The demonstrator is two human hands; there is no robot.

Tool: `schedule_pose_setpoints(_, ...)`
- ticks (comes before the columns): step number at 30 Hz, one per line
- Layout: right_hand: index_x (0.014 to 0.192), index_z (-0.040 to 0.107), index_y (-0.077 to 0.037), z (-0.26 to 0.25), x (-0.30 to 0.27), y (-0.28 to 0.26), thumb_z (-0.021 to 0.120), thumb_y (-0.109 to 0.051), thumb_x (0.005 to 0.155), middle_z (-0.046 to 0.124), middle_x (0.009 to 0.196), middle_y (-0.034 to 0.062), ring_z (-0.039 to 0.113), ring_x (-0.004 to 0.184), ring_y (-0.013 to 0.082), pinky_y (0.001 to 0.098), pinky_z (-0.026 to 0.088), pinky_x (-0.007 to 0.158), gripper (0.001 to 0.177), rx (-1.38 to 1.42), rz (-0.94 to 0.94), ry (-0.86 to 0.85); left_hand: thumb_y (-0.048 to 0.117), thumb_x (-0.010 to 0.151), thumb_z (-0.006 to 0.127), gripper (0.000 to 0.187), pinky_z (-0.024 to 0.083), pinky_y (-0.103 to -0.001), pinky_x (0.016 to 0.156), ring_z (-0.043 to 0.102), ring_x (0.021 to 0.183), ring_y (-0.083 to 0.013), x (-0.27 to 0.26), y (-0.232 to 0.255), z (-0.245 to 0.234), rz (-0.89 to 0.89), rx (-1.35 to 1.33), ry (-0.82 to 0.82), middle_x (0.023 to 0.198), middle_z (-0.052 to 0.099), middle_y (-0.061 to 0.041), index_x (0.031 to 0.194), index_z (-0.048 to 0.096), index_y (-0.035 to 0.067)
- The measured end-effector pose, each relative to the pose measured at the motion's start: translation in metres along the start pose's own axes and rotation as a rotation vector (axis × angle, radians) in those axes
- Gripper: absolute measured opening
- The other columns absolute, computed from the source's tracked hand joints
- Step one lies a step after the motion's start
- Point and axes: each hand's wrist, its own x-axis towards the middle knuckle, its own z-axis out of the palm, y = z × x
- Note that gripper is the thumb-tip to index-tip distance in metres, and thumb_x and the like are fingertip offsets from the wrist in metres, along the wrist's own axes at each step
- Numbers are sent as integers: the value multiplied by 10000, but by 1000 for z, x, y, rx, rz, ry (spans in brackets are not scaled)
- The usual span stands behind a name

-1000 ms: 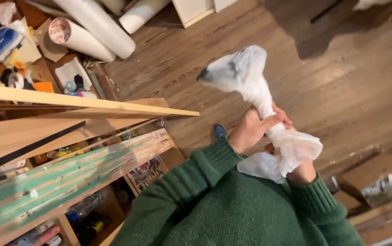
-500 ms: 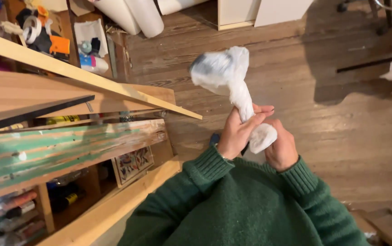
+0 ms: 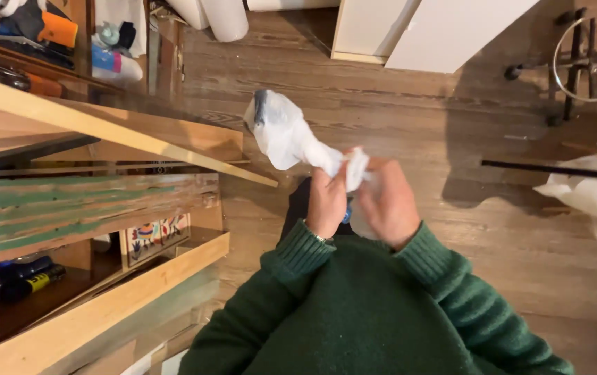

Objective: The recorder paints a picture frame black using a foam roller and brush.

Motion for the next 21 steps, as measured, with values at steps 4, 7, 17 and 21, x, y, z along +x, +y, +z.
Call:
schedule_pose_setpoints(4, 1324, 501, 87, -10, 66, -35, 733, -72, 687, 576, 1259, 305, 570, 1069, 459, 460, 470, 951, 697, -179, -331, -78, 108, 1064, 547, 276, 545, -296, 902, 665, 1046, -153, 49, 2, -4, -12, 67, 221, 1175, 681, -108, 1292, 562, -47)
schedule_pose_setpoints(7, 1308, 518, 117, -1, 113, -21, 750, -109, 681, 589, 1279, 305, 582, 1038, 421, 463, 476, 897, 706, -255, -391, -88, 137, 1059, 556, 341, 534, -320, 857, 634, 1016, -171, 89, -2, -15, -93, 163, 282, 1149, 674, -120, 1318, 590, -81)
schedule_pose_setpoints(17, 1143, 601, -32, 60, 292, 54, 701, -159, 923, 675, 1004, 201, 642, 899, 428, 539, 509, 714, 273, -267, 82, -222, 232, 1065, 602, 642, 434, -382, 1131, 563, 1349, -279, 234, 49, -76, -61, 418, -77, 1446, 544, -241, 1516, 278, -91)
schedule_pose_setpoints(21, 1083, 648, -24, 78, 365, 118, 750, -167, 866, 656, 969, 247, 630, 896, 473, 548, 517, 737, 279, -214, -114, -16, 161, 955, 680, 761, 455, -395, 1096, 501, 1390, -308, 260, 96, -96, -148, 513, -74, 1583, 399, -217, 1559, 253, -18)
